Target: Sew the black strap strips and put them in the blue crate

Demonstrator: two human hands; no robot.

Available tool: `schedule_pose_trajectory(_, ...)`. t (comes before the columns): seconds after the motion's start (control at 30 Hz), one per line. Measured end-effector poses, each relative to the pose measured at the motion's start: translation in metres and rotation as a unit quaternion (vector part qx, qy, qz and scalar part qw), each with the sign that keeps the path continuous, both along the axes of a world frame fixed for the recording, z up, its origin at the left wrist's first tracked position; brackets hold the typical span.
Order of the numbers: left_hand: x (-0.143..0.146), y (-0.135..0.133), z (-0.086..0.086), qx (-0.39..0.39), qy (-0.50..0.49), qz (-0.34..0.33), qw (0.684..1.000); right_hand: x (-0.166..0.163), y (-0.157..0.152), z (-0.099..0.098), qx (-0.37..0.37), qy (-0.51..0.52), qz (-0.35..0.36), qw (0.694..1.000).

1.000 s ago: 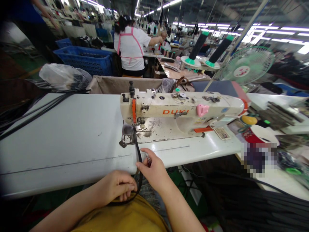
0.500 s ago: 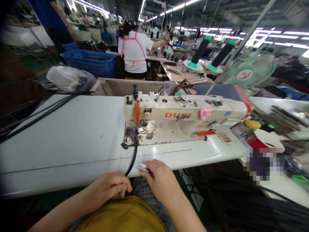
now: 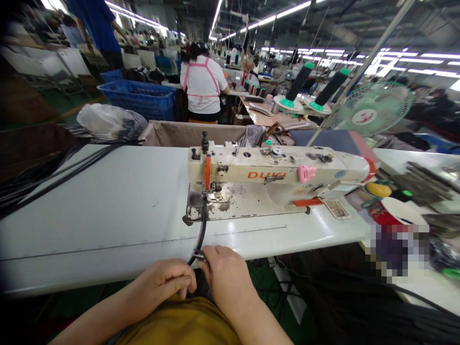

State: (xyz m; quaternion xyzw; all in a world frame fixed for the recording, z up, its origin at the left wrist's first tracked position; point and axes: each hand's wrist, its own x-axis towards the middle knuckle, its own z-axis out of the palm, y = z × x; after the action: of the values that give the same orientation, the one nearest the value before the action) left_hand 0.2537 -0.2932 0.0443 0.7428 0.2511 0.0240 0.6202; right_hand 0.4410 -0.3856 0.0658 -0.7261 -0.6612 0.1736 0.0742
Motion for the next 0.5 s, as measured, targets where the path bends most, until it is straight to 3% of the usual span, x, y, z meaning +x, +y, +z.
schedule_pose_trajectory(0.23, -0.003, 0.001, -0.008, -0.007, 0.004, -0.012, 1.000, -0.005, 0.002, -0.012, 0.017, -0.070, -0.022, 0.997)
schedule_pose_trajectory(0.37, -0.006, 0.003, -0.002, -0.006, 0.019, -0.019, 1.000, -0.005, 0.001, -0.016, 0.008, -0.085, -0.020, 0.996)
schedule_pose_trajectory(0.5, -0.030, 0.013, -0.003, -0.029, 0.051, -0.071, 0.996, 0.002, -0.001, -0.018, 0.026, -0.073, -0.054, 0.996)
